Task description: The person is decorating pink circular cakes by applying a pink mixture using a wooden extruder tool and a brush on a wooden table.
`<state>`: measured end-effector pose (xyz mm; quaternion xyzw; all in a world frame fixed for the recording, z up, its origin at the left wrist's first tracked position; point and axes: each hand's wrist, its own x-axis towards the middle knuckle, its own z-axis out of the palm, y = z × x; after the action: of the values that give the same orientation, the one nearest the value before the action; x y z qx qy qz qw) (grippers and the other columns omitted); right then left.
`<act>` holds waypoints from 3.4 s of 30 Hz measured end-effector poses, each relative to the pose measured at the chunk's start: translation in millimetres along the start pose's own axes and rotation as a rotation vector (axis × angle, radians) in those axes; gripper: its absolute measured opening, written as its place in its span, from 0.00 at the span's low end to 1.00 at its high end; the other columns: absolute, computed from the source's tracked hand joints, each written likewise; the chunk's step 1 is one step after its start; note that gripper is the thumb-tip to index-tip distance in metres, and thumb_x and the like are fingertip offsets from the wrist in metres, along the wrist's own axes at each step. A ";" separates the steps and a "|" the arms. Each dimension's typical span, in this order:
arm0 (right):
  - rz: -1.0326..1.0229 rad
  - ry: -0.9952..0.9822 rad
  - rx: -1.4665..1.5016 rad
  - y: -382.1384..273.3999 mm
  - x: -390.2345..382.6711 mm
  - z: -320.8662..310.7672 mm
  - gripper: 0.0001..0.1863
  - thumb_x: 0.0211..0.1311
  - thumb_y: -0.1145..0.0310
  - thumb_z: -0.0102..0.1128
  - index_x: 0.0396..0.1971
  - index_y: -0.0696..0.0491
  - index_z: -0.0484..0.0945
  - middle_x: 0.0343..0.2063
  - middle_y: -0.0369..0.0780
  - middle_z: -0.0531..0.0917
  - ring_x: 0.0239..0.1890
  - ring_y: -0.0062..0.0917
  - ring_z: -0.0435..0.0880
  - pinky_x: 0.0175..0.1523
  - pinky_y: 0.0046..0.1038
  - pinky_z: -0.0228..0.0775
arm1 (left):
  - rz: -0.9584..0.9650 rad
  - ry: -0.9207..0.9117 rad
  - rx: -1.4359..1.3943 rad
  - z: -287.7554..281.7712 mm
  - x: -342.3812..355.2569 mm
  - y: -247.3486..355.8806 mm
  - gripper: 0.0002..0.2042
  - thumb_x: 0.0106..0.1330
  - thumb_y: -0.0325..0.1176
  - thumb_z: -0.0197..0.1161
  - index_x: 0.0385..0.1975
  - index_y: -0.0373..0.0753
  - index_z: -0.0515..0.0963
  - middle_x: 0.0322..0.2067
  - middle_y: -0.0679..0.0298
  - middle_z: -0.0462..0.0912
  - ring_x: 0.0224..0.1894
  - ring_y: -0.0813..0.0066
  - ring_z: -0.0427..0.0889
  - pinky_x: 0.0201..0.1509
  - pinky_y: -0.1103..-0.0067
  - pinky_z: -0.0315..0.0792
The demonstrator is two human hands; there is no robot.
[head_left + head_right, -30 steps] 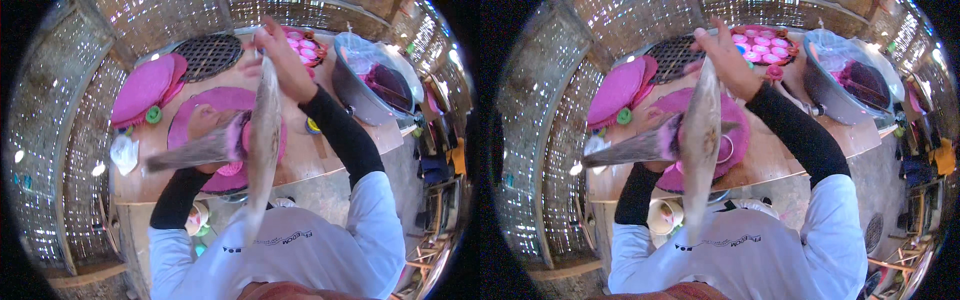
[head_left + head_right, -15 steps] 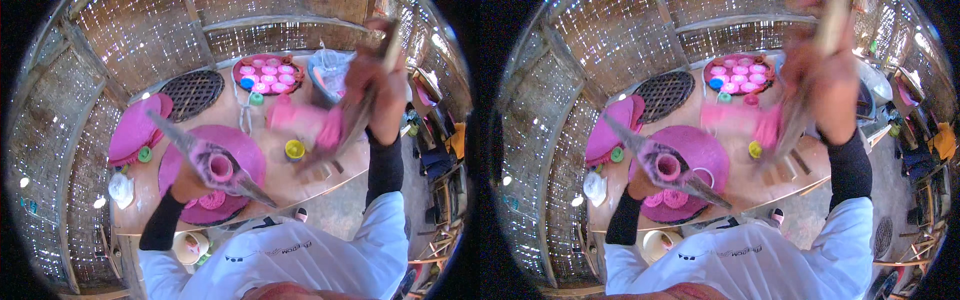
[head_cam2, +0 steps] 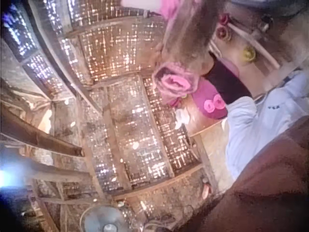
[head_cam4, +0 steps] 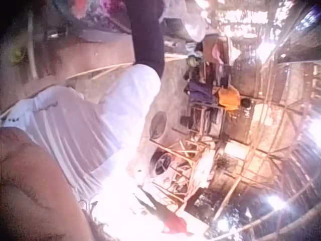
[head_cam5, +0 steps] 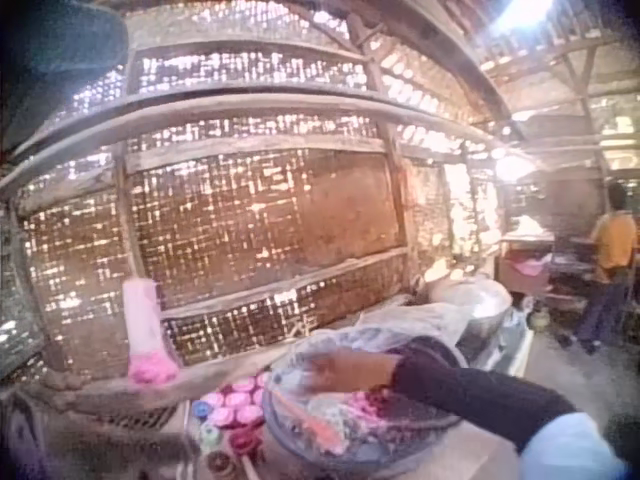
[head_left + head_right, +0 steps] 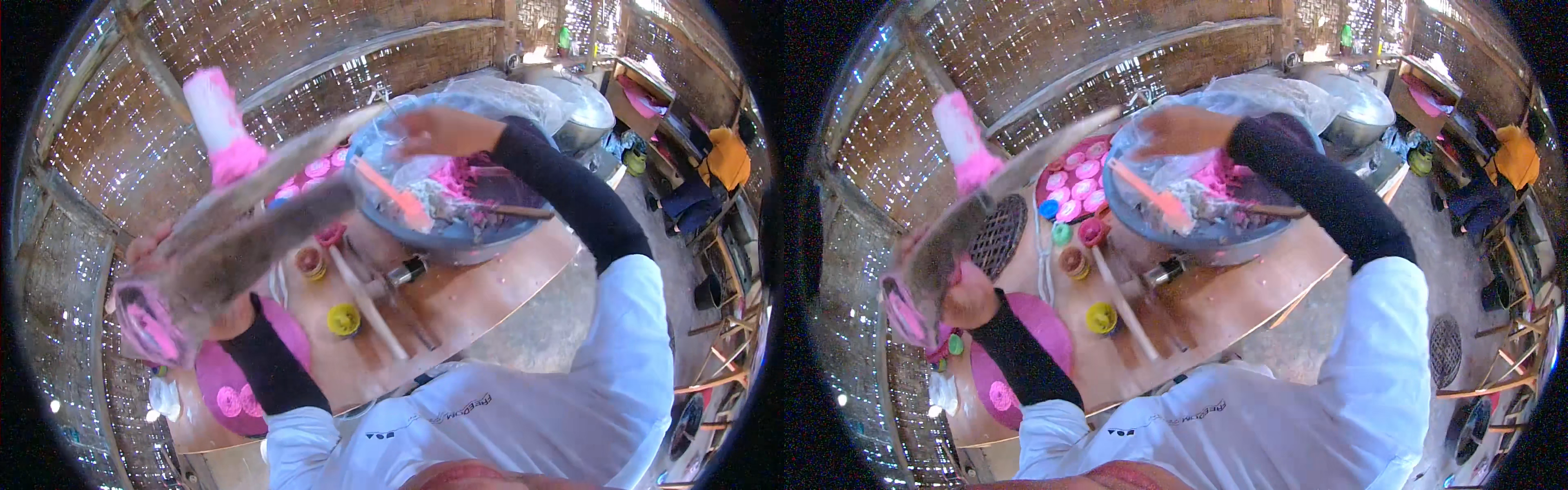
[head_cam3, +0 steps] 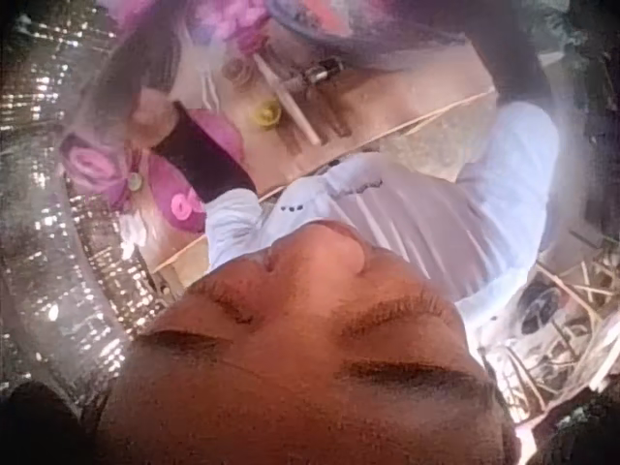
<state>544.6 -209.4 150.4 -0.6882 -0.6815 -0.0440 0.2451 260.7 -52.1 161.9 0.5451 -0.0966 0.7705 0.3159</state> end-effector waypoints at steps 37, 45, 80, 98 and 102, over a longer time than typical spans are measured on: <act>-0.244 0.167 -0.565 -150.1 7.1 -73.0 0.07 0.50 0.64 0.50 0.28 0.45 0.77 0.14 0.44 0.75 0.20 0.37 0.76 0.25 0.38 0.67 | 0.479 -0.978 0.554 -17.8 -2.4 63.8 0.19 0.33 0.32 0.73 0.24 0.42 0.68 0.20 0.66 0.74 0.22 0.69 0.75 0.25 0.77 0.67; -0.360 0.113 -0.591 -172.9 6.0 -59.7 0.08 0.52 0.63 0.50 0.31 0.44 0.76 0.13 0.43 0.74 0.19 0.37 0.75 0.24 0.38 0.65 | 0.278 -0.922 0.553 -67.1 12.2 76.0 0.13 0.40 0.30 0.68 0.24 0.38 0.71 0.26 0.64 0.73 0.27 0.73 0.74 0.34 0.78 0.67; -1.083 0.375 -0.748 -184.0 18.8 -42.5 0.21 0.38 0.65 0.58 0.40 0.39 0.74 0.20 0.29 0.70 0.20 0.19 0.68 0.21 0.20 0.62 | -1.068 0.050 -1.531 -106.4 -31.0 42.1 0.14 0.54 0.44 0.55 0.38 0.48 0.74 0.33 0.65 0.63 0.38 0.78 0.64 0.46 0.75 0.65; -0.531 0.166 -0.687 -32.3 -50.8 -108.9 0.17 0.45 0.68 0.53 0.39 0.41 0.74 0.22 0.37 0.71 0.25 0.29 0.73 0.28 0.29 0.67 | -1.026 0.158 -1.283 -75.7 -60.1 -0.1 0.11 0.51 0.40 0.55 0.32 0.45 0.70 0.33 0.62 0.70 0.40 0.64 0.69 0.46 0.67 0.65; -0.067 -0.018 -0.765 32.0 -102.0 -113.5 0.10 0.49 0.65 0.50 0.34 0.43 0.75 0.23 0.39 0.75 0.29 0.29 0.77 0.28 0.31 0.67 | -0.568 0.108 -0.247 -86.8 -42.5 37.1 0.12 0.51 0.36 0.55 0.35 0.43 0.70 0.37 0.56 0.69 0.40 0.65 0.68 0.46 0.73 0.64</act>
<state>599.6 -346.4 200.7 -0.7076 -0.6400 -0.2971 -0.0369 179.8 -54.5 97.2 0.4662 -0.0166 0.6616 0.5871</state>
